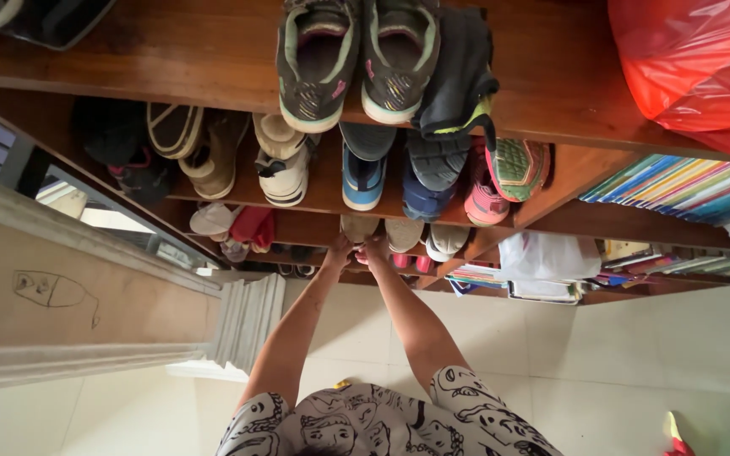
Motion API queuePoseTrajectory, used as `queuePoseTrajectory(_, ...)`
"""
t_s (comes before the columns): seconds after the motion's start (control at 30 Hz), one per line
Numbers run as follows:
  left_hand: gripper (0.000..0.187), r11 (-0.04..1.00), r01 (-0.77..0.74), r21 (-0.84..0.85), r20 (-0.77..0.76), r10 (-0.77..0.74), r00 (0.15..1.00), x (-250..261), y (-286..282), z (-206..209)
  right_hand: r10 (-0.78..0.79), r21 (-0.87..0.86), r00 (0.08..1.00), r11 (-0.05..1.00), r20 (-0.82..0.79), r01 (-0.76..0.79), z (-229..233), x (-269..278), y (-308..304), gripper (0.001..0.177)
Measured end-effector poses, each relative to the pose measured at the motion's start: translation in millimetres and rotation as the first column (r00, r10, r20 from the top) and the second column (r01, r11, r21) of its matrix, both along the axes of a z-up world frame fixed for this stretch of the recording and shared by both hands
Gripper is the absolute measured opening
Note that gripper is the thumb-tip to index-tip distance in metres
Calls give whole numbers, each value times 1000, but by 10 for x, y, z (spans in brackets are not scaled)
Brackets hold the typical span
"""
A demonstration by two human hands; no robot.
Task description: The person arranges shoes on a wooden shoe rack. They pick up various shoes from the shelves, inspect them, and place them back in an organized manner, ensuring pairs are aligned and facing the same direction.
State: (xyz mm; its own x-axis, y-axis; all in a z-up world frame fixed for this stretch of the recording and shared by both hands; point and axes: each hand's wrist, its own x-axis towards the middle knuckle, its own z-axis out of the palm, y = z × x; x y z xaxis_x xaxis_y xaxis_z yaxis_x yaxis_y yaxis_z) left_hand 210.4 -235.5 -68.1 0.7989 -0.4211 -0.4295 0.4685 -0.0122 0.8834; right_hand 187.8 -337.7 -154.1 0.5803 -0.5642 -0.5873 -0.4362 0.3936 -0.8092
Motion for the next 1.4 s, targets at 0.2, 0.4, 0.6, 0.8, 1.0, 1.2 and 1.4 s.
queuePoseTrajectory(0.2, 62, 1000, 10, -4, -12, -10, 1000, -197, 113, 555, -37, 10, 999, 999, 20, 37, 107, -51, 80, 34)
queuePoseTrajectory(0.4, 62, 999, 30, -21, -30, -31, 999, -419, 352, 574, 2, 220, 1000, 976, -7, 0, -6, -189, -99, 27)
queuePoseTrajectory(0.6, 50, 957, 117, -265, 6, -120, 993, -580, 858, 11, 221, 236, 955, 935, 199, -266, 628, -802, -311, 34)
queuePoseTrajectory(0.8, 27, 997, 49, -59, 207, -36, 978, -694, 1300, 243, 327, 117, 914, 925, 241, -362, 1298, -1239, -477, 36)
queuePoseTrajectory(1.0, 25, 995, -39, -88, 382, 70, 922, -948, 1831, 998, 382, -22, 859, 917, 342, -399, 2141, -1581, -391, 33)
queuePoseTrajectory(1.2, 27, 972, -34, -234, 349, 117, 930, -927, 2344, 980, 461, -216, 800, 887, 384, -408, 2357, -1599, -410, 37)
queuePoseTrajectory(1.4, 34, 972, -210, -103, 338, 232, 912, -924, 2781, 989, 375, -275, 849, 918, 373, -285, 2538, -1557, -148, 29)
